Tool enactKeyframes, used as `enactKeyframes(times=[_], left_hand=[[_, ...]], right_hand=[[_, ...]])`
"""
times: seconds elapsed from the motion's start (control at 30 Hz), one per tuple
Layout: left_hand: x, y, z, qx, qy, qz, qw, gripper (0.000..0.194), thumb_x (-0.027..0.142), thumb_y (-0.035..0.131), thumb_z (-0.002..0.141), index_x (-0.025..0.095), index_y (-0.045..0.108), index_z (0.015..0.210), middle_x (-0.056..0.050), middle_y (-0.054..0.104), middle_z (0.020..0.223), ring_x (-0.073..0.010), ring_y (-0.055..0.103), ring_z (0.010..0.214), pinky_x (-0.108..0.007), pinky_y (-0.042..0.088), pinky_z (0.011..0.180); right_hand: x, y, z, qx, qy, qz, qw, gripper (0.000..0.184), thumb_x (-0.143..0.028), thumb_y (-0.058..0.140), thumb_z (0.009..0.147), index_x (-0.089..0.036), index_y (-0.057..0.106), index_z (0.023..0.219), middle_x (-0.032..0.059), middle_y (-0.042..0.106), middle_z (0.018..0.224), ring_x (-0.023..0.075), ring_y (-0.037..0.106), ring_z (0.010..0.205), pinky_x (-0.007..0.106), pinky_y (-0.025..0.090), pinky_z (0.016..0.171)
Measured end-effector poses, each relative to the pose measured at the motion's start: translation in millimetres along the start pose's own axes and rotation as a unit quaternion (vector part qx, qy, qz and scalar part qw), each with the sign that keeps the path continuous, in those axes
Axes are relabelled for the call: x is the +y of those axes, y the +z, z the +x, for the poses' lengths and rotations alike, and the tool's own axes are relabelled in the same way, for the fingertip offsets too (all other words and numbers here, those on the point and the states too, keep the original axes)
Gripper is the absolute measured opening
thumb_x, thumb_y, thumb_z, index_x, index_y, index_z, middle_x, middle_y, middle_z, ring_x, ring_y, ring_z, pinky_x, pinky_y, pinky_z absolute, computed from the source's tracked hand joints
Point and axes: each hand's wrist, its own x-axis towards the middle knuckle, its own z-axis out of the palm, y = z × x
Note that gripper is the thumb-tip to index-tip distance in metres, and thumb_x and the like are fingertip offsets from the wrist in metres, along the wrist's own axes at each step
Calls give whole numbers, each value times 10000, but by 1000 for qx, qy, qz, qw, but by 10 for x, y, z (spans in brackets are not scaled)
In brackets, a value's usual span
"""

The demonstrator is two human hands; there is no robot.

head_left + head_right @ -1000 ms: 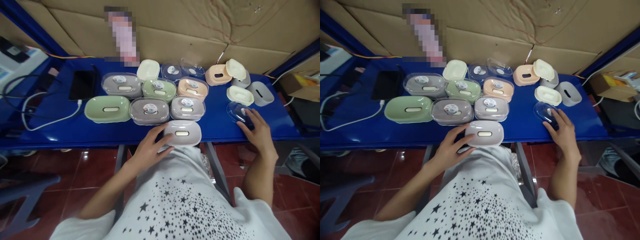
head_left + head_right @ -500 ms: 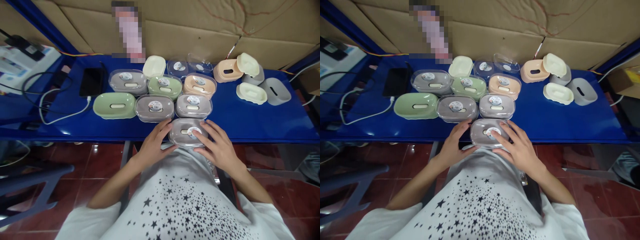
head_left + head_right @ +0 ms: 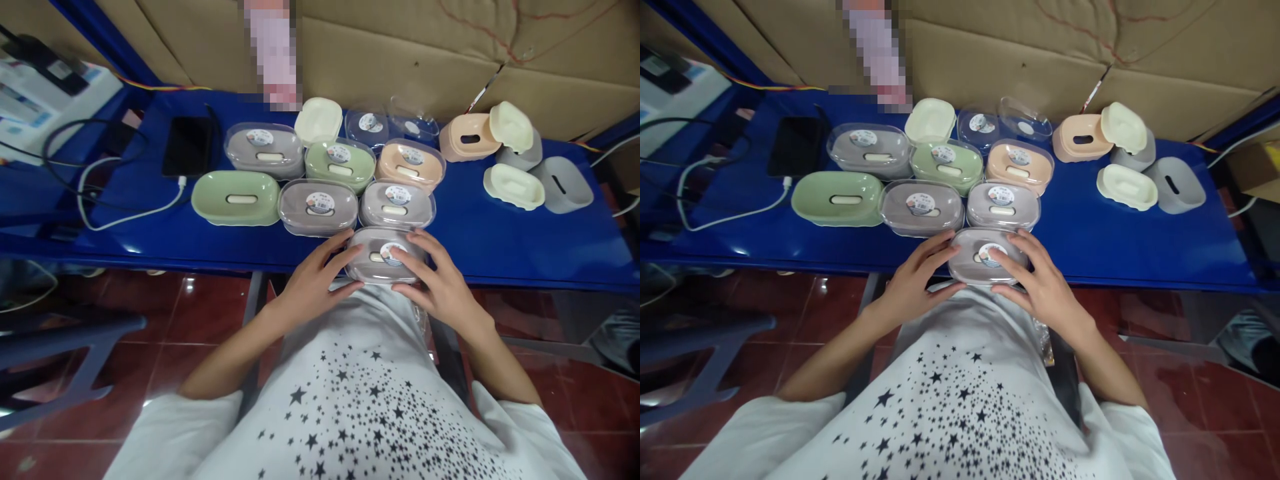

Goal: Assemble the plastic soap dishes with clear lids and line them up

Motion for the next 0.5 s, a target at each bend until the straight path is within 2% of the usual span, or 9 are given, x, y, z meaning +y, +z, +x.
enactKeyframes(times=[0.17,0.27,0.37,0.5], left_hand=[[23,-2,0,-9,-8,26,1000,681,440,743,1024,294,424,1608,-179,577,1591,-326,639,1430,-509,612,1115],[45,-9,2,-21,-16,51,998,646,478,719,1036,300,453,1596,-159,614,1568,-320,662,1400,-489,608,1101],[61,-4,7,-44,-15,76,996,641,471,685,1059,309,439,1628,-135,633,1571,-310,668,1395,-470,577,1125],[61,15,5,-48,-10,95,994,697,439,653,1079,257,366,1687,-131,692,1507,-301,684,1368,-443,568,1114]], right_hand=[[125,-37,8,8,-30,18,999,850,-421,794,973,-445,367,1708,111,487,1576,387,488,1524,675,467,1258],[135,-35,-13,9,-29,11,999,854,-420,794,975,-450,361,1710,110,491,1570,386,485,1526,673,468,1256],[127,-29,-91,18,-13,-5,1000,857,-416,786,984,-465,341,1715,105,496,1579,389,485,1531,673,479,1246],[168,-123,-341,34,36,-34,998,795,-417,766,1000,-476,381,1694,88,504,1599,395,505,1526,677,487,1233]])
